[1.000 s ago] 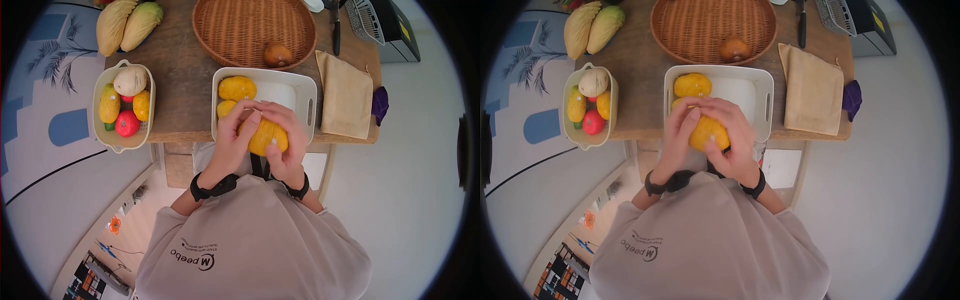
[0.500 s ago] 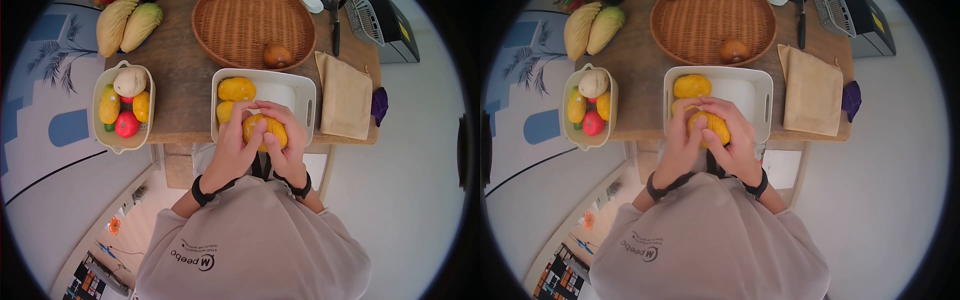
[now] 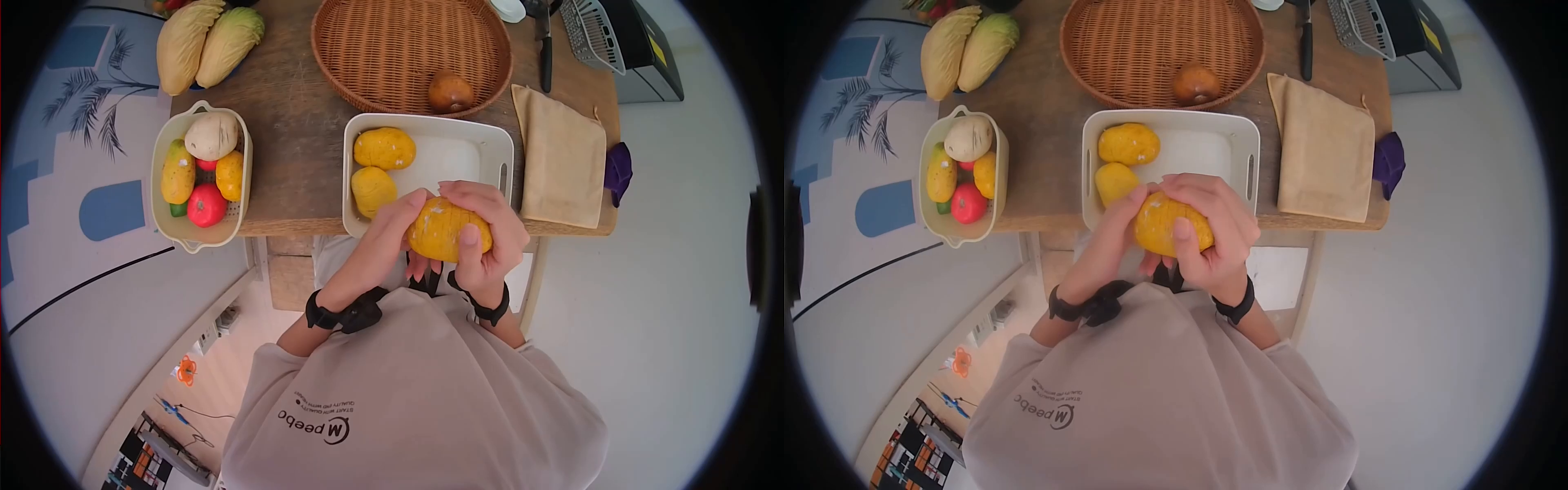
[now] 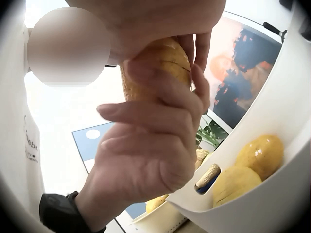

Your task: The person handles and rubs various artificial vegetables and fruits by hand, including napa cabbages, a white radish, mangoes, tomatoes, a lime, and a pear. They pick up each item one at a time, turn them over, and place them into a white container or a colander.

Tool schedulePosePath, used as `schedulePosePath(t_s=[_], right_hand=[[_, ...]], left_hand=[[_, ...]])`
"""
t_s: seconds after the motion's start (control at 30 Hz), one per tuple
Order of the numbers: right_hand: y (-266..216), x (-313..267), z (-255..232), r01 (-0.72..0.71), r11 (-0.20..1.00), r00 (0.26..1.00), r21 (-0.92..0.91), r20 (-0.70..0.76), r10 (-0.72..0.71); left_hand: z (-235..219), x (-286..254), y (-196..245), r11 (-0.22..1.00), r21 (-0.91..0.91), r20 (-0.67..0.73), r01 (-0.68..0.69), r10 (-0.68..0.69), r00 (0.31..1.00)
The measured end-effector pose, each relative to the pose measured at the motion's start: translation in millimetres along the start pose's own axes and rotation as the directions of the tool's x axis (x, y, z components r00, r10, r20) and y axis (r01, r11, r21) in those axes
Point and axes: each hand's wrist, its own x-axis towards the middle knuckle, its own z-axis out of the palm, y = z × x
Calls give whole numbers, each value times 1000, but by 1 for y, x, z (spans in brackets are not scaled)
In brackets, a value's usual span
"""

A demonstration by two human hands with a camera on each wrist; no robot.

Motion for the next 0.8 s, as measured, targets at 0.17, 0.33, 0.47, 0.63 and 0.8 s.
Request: schedulePosePath(t_s=[0.17, 0.33, 0.47, 0.63, 0.8], right_hand=[[-11, 7, 9, 217, 976, 957, -22, 201, -208], [-7, 2, 14, -11, 995, 999, 99, 49, 7], [-13, 0, 20, 143, 990, 975, 21, 166, -144], [-10, -7, 21, -31, 997, 999, 68, 10, 30], [-19, -13, 36, 170, 985, 973, -33, 165, -162]], left_hand=[[5, 10, -21, 983, -51, -296, -179, 156, 942], [-10, 3, -18, 986, 61, -226, -152, 162, 961], [-38, 10, -37, 930, 213, -99, -301, 327, 940], [0, 6, -4, 969, -148, -289, -198, 149, 946], [-13, 12, -7, 927, -148, -81, -345, 336, 938]])
